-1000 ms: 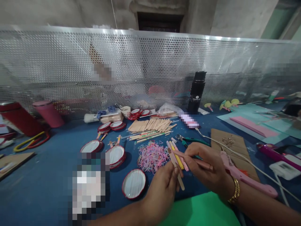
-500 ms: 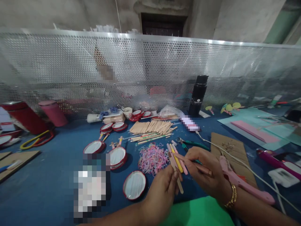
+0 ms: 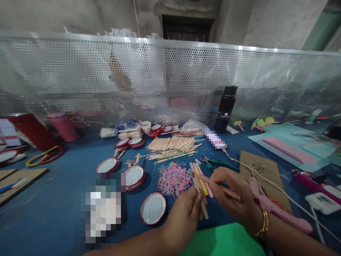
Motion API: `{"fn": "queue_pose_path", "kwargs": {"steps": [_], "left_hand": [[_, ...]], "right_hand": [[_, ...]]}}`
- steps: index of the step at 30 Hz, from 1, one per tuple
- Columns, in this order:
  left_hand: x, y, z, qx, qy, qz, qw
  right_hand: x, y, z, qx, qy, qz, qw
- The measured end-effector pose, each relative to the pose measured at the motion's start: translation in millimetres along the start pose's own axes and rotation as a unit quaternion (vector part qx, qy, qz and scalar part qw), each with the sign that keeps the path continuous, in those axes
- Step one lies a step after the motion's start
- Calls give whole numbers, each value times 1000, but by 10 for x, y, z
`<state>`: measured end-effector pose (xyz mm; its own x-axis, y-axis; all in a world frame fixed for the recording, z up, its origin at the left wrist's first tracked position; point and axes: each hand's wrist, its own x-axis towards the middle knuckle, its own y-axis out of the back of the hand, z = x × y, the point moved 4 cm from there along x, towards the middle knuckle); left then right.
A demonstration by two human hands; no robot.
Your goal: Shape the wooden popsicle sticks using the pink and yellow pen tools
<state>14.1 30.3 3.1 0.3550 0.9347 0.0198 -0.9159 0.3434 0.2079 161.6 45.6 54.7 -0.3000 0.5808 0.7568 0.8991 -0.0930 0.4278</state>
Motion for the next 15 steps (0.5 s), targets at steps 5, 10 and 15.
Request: {"fn": "queue_pose_path", "kwargs": {"steps": [5, 10, 15], "left_hand": [[-17, 4, 15, 24, -4, -2, 1000], [-23, -2, 22, 11, 3, -4, 1000], [-21, -4, 21, 16, -2, -7, 1000]], "right_hand": [[14, -9, -50, -2, 22, -19, 1000], [27, 9, -9, -18, -7, -5, 1000], [31, 31, -39, -2, 13, 3, 1000]]}}
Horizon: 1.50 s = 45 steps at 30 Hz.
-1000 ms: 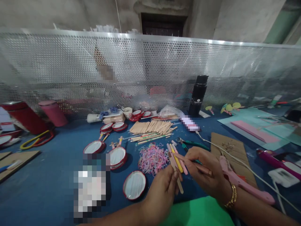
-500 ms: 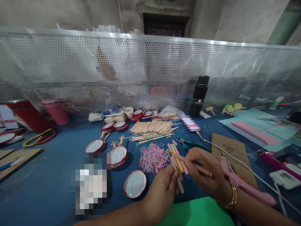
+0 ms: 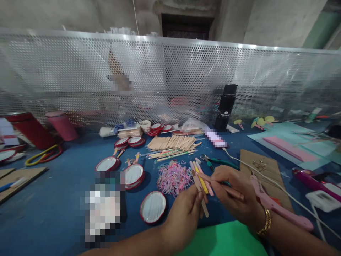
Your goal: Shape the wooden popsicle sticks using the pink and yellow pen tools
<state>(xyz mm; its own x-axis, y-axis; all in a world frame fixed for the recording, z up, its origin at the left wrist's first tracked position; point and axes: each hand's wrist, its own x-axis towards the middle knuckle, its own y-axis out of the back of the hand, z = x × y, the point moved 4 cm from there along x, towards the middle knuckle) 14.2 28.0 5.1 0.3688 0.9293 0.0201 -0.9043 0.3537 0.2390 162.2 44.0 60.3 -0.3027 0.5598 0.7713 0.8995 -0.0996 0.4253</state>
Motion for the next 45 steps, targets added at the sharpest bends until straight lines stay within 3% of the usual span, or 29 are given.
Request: {"fn": "queue_pose_path", "kwargs": {"steps": [4, 9, 15, 26, 38, 45], "left_hand": [[13, 7, 1, 10, -5, 2, 1000], [18, 10, 1, 4, -2, 0, 1000], [15, 6, 17, -17, -3, 2, 1000], [28, 13, 0, -8, -6, 3, 1000], [30, 17, 8, 11, -4, -8, 1000], [23, 7, 16, 8, -9, -3, 1000]], "right_hand": [[-9, -25, -14, 8, 7, -24, 1000], [-31, 9, 28, -10, -17, 5, 1000], [20, 15, -44, 15, 24, -29, 999], [-15, 19, -35, -51, 3, 38, 998], [14, -28, -48, -18, 8, -22, 1000], [20, 12, -6, -16, -10, 9, 1000]]}}
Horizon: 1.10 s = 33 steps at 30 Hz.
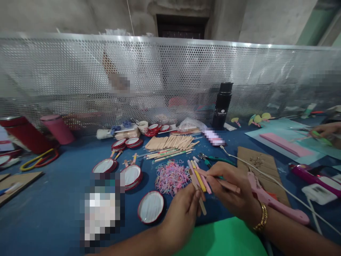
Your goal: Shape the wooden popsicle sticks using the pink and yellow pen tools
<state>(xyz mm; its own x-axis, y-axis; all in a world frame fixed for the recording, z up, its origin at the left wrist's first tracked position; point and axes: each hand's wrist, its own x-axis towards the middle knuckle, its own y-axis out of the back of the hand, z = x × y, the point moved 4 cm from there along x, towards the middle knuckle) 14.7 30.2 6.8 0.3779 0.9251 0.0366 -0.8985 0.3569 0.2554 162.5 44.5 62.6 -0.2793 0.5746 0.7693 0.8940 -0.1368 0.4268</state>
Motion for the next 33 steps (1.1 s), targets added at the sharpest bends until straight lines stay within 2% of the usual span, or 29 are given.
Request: {"fn": "queue_pose_path", "kwargs": {"steps": [5, 7, 11, 15, 20, 33], "left_hand": [[-4, 0, 8, -14, -3, 0, 1000], [-6, 1, 5, -10, -5, 2, 1000], [-11, -1, -19, -6, 1, 4, 1000], [-8, -5, -22, -6, -7, -2, 1000], [-1, -2, -23, -2, -9, 2, 1000], [0, -9, -61, -11, -3, -2, 1000]], "right_hand": [[-13, -21, -52, 45, 42, -49, 997], [-14, -34, -53, 43, 33, -64, 996], [-16, -31, -31, 23, 12, -51, 998], [-21, -23, -30, 24, 20, -33, 999], [-21, -50, -54, 34, 33, -63, 997], [-27, -57, -37, 36, 21, -75, 996]]}}
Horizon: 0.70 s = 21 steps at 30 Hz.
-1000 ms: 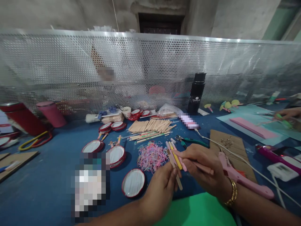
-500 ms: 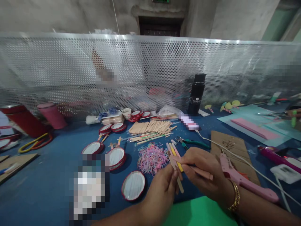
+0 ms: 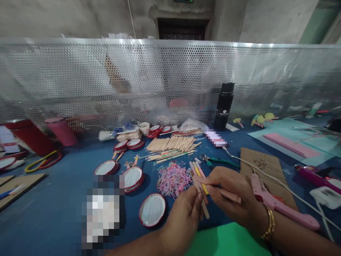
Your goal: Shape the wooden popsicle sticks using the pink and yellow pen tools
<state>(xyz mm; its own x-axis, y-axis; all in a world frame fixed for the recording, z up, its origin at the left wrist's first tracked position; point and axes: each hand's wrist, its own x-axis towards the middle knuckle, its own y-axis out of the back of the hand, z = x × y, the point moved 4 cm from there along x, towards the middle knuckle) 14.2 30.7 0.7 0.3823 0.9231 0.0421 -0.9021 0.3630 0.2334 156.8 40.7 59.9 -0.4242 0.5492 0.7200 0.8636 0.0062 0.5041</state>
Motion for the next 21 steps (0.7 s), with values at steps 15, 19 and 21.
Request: {"fn": "queue_pose_path", "kwargs": {"steps": [15, 19, 21], "left_hand": [[-4, -3, 25, -10, -6, 9, 1000], [-6, -1, -1, 1, -16, 6, 1000], [-8, 5, -7, 9, -23, 9, 1000]], "right_hand": [[3, 7, -37, -41, -1, 6, 999], [-29, 21, -20, -56, -17, 16, 998], [-35, 20, -14, -50, -15, 17, 998]]}}
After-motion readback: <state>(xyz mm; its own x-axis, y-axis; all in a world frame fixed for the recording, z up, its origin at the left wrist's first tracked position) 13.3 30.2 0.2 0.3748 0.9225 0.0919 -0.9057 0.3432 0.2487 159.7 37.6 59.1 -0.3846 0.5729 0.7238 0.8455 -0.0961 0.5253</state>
